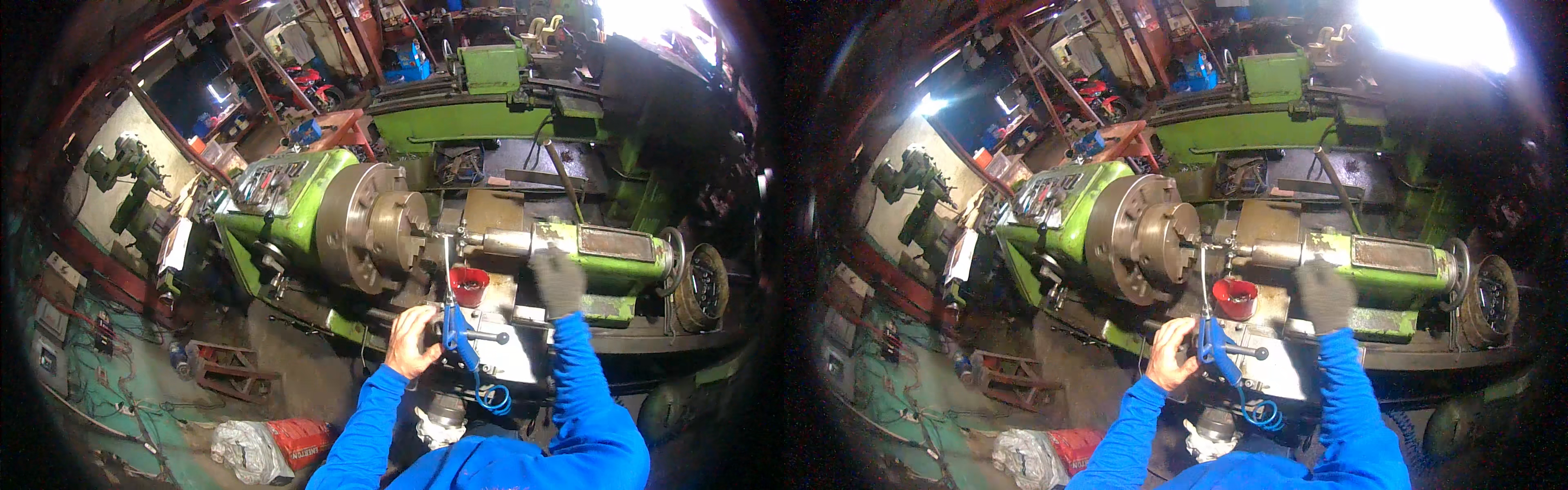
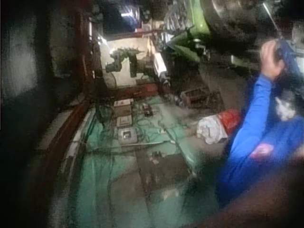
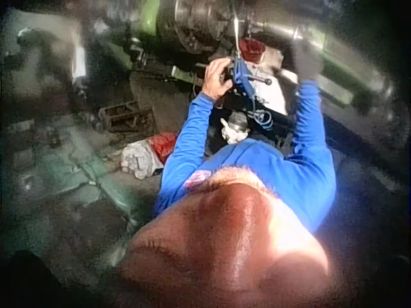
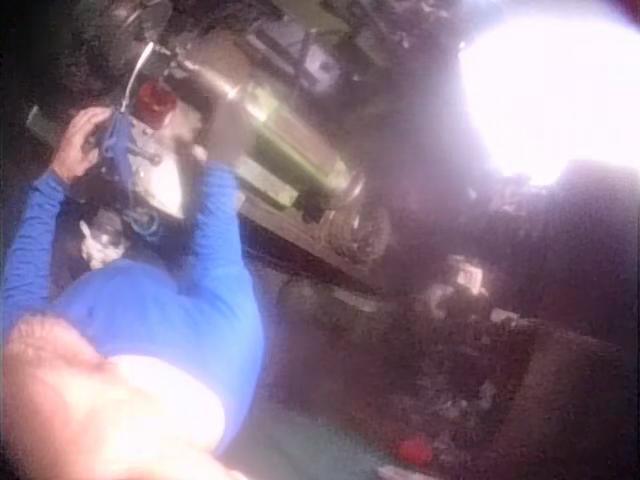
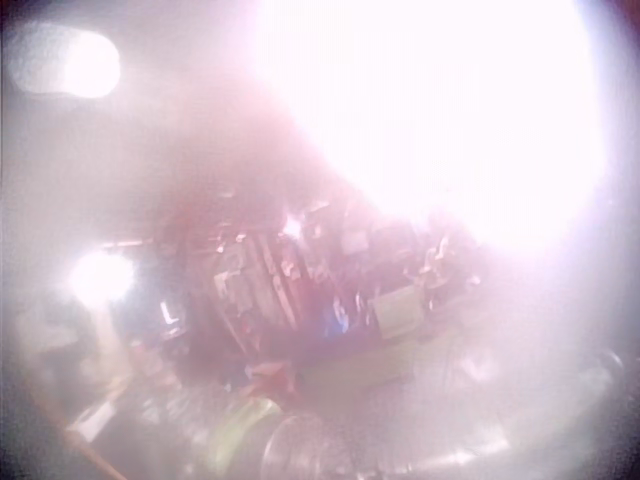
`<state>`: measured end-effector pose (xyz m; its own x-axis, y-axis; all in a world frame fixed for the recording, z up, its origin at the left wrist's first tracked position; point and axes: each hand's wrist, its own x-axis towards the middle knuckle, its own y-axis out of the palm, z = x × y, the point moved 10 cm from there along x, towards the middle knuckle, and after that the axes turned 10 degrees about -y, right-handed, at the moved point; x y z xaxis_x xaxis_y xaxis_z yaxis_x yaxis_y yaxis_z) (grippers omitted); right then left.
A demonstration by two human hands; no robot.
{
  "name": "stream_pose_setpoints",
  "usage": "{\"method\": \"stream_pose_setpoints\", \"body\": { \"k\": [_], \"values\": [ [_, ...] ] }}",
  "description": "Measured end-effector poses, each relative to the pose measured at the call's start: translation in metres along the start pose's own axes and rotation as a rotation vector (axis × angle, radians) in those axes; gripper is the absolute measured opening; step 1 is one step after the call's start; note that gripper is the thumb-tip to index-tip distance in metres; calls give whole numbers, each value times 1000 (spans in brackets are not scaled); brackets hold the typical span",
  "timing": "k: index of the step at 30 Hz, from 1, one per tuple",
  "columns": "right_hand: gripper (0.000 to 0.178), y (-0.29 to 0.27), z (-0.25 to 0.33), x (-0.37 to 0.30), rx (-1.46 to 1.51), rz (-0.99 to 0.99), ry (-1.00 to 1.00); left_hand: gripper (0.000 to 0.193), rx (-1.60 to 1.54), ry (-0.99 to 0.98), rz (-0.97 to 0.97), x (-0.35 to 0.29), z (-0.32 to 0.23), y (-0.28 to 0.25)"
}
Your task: The person operates a green metal lathe in a workshop, adjusting the chuck and tool post, then uses a wrench to tighten components. They handle a metal rod and a small cylindrical part, positioning them in the chuck and making adjustments to the machine's controls.
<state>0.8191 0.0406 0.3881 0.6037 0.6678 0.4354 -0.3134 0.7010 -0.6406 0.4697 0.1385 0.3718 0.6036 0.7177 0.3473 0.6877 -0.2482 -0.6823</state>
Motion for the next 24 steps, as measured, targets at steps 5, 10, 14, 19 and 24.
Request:
{"method": "stream_pose_setpoints", "body": {
  "k": [5, 10, 14, 19, 24],
  "values": [
    [43, -170, -169, 37, -966, -224, 298, 70, 9, 130, 79, 6, -12, 21],
    [64, -300, -368, 20, -833, -190, 486, 50, -10, 163, 125, 18, -23, 32],
    [63, -256, -352, 40, -772, -12, 565, 50, 56, 67, 155, 15, -15, 29],
    [62, -262, -362, 25, -951, -85, 558, 45, 79, 45, 170, 13, -7, 40],
    [64, -260, -361, 32, -1008, -34, 578, 41, 62, 7, 110, 12, -3, 39]
  ]
}}
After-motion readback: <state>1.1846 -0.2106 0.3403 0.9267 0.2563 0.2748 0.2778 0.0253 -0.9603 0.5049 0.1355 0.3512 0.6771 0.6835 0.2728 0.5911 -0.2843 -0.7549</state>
